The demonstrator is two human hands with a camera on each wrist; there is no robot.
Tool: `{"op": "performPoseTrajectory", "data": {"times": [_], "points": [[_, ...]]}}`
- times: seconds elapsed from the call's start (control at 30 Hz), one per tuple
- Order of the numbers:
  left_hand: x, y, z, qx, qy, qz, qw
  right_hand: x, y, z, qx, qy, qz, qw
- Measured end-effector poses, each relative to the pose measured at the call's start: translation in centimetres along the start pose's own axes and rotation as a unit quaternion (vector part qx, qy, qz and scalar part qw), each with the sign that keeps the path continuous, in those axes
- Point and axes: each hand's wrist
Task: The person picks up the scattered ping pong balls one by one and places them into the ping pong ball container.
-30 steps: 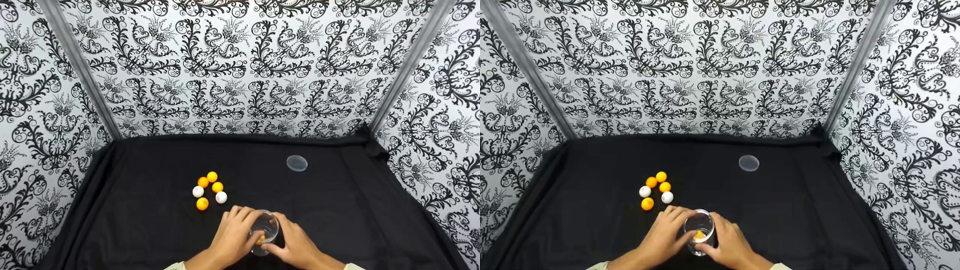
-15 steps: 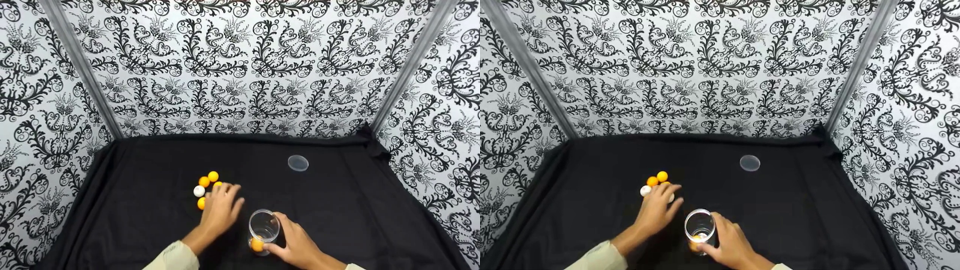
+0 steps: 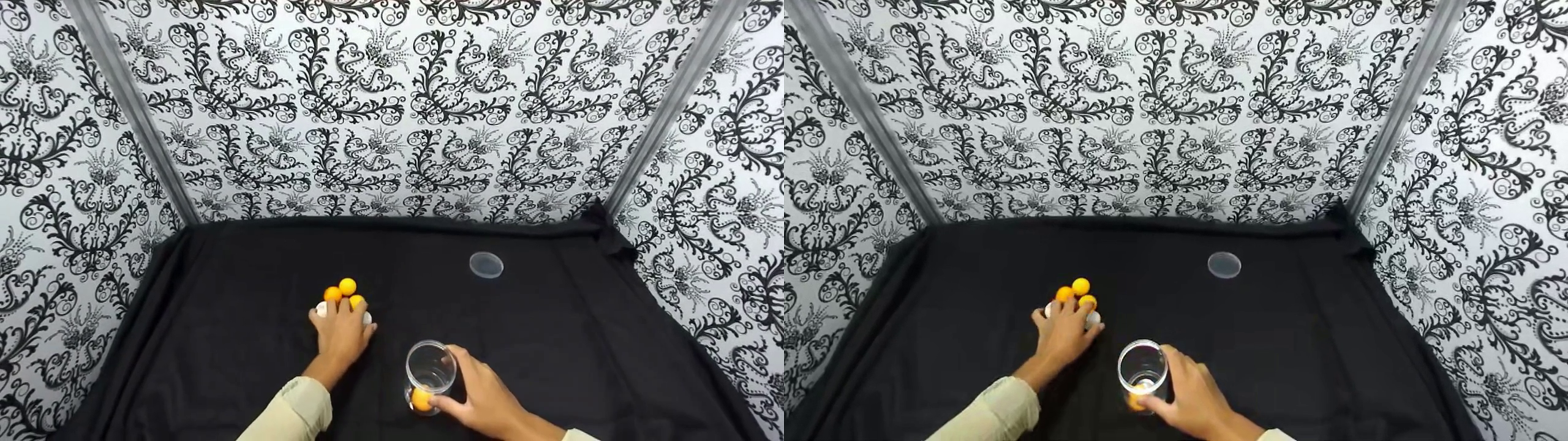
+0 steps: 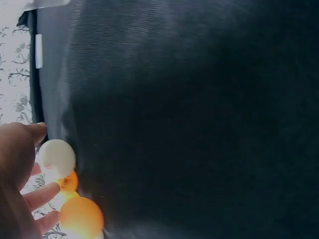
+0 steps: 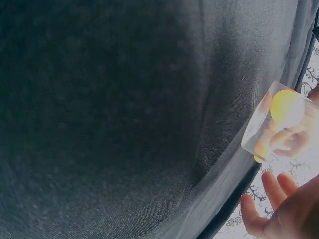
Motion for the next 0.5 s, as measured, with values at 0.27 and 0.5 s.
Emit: {"op": "performPoseTrajectory", "data": {"times": [0.27, 0.5], "points": [[0.99, 0.6, 0.51, 0.027, -0.015, -0.026, 0.9992, 0.16, -0.05, -0.12, -0.002, -0.005, -0.004, 1.0], [0.58, 0.65, 0.51, 0.028, -0.006, -0.021, 0.9994, 0.26, 0.11, -0.21, 0.0, 0.01, -0.007, 1.0]]}}
Point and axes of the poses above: each hand's wrist, its own y-axis away from the middle knuckle, its own x-axis out of the palm, z = x × y, and after that the axes turned 2 degrees about -x, right-handed
